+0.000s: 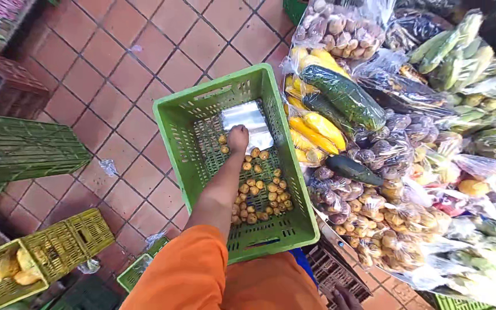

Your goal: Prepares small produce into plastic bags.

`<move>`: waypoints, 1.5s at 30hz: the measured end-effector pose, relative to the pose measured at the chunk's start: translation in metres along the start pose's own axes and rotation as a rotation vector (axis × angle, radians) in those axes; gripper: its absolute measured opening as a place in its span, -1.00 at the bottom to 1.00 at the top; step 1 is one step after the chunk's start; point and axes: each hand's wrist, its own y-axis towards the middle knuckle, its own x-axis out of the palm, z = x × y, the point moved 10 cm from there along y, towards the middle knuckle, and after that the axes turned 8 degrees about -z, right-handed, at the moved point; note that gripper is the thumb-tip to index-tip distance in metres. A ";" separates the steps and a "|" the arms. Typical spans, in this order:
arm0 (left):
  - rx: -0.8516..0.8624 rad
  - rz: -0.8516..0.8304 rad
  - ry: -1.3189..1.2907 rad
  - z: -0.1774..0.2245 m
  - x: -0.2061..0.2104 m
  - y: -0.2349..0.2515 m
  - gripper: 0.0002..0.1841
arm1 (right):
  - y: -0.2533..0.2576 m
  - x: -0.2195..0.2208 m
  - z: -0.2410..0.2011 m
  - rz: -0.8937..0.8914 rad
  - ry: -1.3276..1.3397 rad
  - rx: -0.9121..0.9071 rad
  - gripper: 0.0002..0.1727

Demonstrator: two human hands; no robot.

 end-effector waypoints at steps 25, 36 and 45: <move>0.915 -0.069 -0.565 0.053 -0.144 -0.445 -0.61 | -0.115 0.034 -0.419 -0.574 -0.135 -1.581 -0.63; 0.731 -0.364 -0.198 0.061 -0.051 -0.461 -0.45 | -0.118 0.039 -0.380 -0.386 -0.394 -1.764 -0.66; 0.736 -0.607 -0.253 0.068 -0.022 -0.469 -0.73 | -0.112 -0.022 -0.395 -0.546 0.537 -1.316 -0.76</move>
